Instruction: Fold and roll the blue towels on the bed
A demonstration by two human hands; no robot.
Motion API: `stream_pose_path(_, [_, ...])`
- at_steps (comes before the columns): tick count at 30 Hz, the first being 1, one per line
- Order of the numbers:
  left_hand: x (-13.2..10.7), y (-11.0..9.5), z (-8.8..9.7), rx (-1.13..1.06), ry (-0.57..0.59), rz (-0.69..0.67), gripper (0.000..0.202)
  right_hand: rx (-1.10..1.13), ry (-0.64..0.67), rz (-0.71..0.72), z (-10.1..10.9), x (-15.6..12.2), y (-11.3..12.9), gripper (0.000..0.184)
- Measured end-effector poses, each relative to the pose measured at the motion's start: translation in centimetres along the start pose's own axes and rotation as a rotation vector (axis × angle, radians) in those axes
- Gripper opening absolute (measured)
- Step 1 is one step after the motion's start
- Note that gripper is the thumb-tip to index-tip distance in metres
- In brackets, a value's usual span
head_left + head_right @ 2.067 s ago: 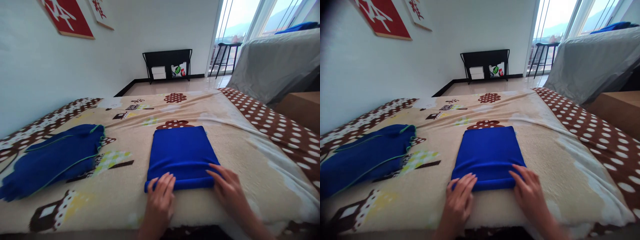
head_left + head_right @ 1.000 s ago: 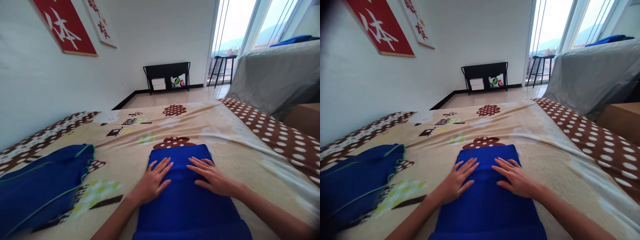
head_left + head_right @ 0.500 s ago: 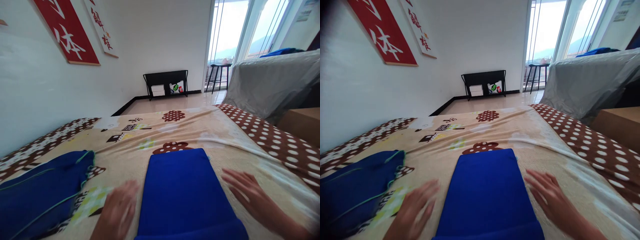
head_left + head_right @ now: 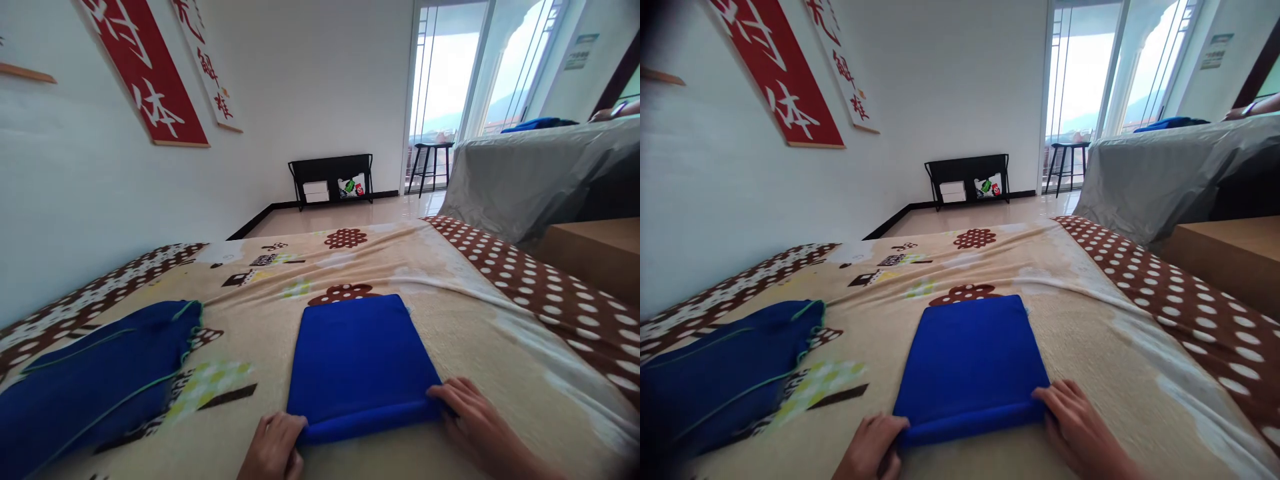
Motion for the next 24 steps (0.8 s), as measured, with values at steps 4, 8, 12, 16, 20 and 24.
stream_pose_path(4, [0.1,1.8,-1.9,-0.081,0.271,0.196,0.044,0.012,0.035,-0.033,-0.4,0.2,-0.1,0.033])
stream_pose_path(8, [0.6,1.2,-2.6,0.12,0.267,0.249,0.046,-0.161,-0.135,-0.025,-0.1,0.3,1.0,0.034])
stream_pose_path(12, [3.0,-4.2,-1.7,0.261,-0.009,0.246,0.044,-0.323,-0.217,0.052,-2.1,1.5,5.2,0.045])
stream_pose_path(16, [3.5,-8.9,-2.1,0.178,-0.049,-0.111,0.044,-0.247,-0.035,0.224,-4.7,1.6,7.7,0.047])
stream_pose_path(20, [0.7,-4.4,-2.4,0.377,0.134,-0.083,0.049,-0.332,-0.011,0.093,-2.9,0.2,5.1,0.055])
stream_pose_path(24, [1.0,-4.7,-2.2,0.372,0.167,-0.055,0.054,-0.262,-0.017,0.085,-2.9,1.5,6.7,0.05])
Point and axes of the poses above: each hand's wrist, its own x-axis towards the middle knuckle, its own z-axis out of the back of the hand, y = z × x, the point moved 9 cm from there along x, towards the middle knuckle, and after that the axes turned 14 degrees about x, right-handed, at the moved point
